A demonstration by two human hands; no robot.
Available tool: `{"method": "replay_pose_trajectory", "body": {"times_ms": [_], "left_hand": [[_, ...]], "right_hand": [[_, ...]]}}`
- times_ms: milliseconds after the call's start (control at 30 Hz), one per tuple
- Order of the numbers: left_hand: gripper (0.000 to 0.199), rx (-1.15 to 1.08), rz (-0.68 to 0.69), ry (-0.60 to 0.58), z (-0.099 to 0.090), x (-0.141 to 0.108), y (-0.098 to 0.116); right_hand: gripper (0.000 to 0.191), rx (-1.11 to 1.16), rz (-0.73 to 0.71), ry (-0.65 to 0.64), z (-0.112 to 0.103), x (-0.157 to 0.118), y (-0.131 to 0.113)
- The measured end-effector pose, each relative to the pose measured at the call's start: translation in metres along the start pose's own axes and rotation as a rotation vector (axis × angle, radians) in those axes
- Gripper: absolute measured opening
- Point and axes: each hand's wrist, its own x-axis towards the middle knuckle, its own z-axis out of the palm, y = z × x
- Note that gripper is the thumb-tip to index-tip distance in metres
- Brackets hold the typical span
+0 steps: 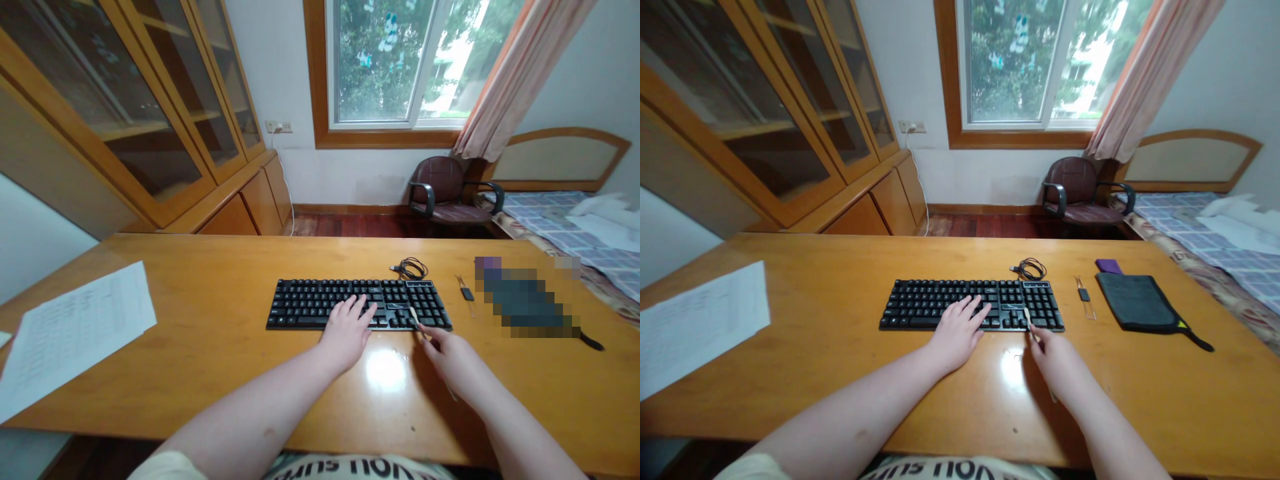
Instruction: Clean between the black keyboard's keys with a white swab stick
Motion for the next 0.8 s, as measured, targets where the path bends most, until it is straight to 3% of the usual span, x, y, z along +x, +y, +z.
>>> {"method": "replay_pose_trajectory", "body": {"times_ms": [100,233,367,567,800], "left_hand": [[0.053,-0.008,0.005,-0.009,-0.001,0.000,0.000],[0.052,-0.011,0.009,-0.014,-0.003,-0.001,0.001],[0.053,-0.005,0.004,-0.016,-0.004,-0.002,0.001],[0.053,-0.007,0.001,-0.013,-0.003,-0.001,0.001],[0.052,-0.008,0.011,-0.007,-0.003,-0.001,0.001]], "right_hand": [[0.043,-0.055,0.001,-0.052,-0.017,-0.011,0.005],[0.044,-0.113,-0.059,-0.014,-0.035,-0.008,0.010],[0.039,-0.108,-0.165,-0.075,-0.029,0.005,0.016],[0.038,-0.254,-0.063,-0.011,-0.023,0.012,0.022],[0.042,-0.318,-0.275,-0.024,-0.020,0.020,0.008]]}}
